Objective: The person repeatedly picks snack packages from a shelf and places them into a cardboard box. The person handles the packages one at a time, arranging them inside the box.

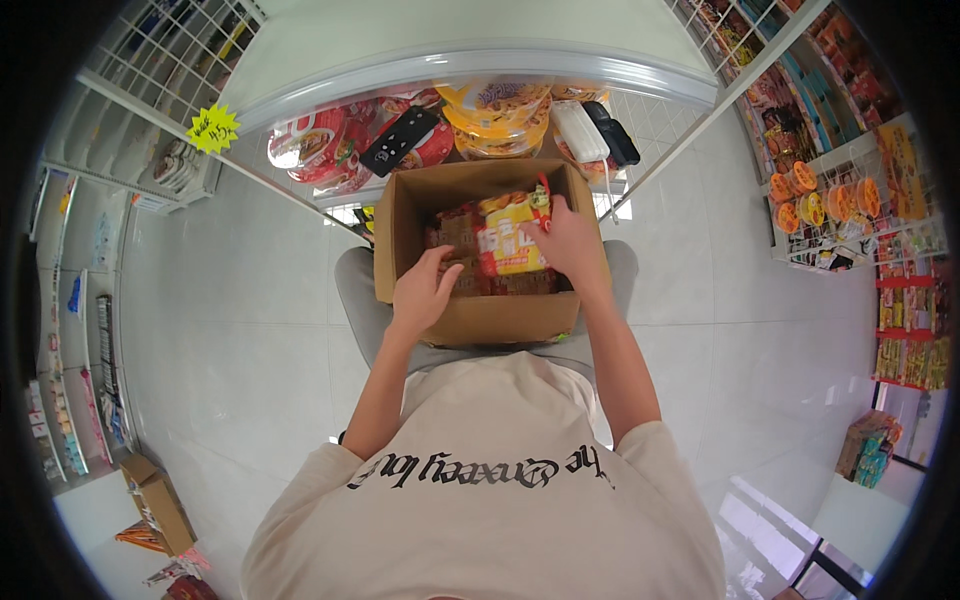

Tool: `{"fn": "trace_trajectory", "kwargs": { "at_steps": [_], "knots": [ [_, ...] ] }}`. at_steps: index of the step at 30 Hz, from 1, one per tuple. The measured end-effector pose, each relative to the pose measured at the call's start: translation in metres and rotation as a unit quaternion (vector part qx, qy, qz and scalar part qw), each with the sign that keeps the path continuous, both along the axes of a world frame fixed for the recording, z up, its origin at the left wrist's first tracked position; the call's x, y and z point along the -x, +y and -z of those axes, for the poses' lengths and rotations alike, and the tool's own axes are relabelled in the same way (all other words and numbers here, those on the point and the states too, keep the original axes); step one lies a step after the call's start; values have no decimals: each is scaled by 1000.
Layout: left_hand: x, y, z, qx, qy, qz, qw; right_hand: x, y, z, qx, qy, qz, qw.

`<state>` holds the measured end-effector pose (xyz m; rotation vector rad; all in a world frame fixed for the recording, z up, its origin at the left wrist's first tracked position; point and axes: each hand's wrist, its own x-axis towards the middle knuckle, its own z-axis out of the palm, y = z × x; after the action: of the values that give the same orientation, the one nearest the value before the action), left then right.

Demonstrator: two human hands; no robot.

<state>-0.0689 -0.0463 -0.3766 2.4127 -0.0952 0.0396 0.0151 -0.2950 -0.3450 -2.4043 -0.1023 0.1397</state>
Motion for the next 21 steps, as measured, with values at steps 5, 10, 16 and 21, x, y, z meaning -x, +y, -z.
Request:
{"fn": "trace_trajectory", "kwargs": {
  "at_steps": [5, 10, 16, 21],
  "knots": [
    [5, -17, 8, -118, -52, -15, 992, -23, 10, 42, 197, -16, -5, 980],
    [9, -17, 14, -104, -53, -33, 993, -46, 23, 107, 152, 86, 56, 983],
    [13, -21, 18, -103, -81, -34, 991, -55, 9, 159, 20, 130, 96, 987],
    [14, -28, 19, -103, -83, -37, 991, -30, 19, 153, 113, -39, 118, 986]
  ]
}}
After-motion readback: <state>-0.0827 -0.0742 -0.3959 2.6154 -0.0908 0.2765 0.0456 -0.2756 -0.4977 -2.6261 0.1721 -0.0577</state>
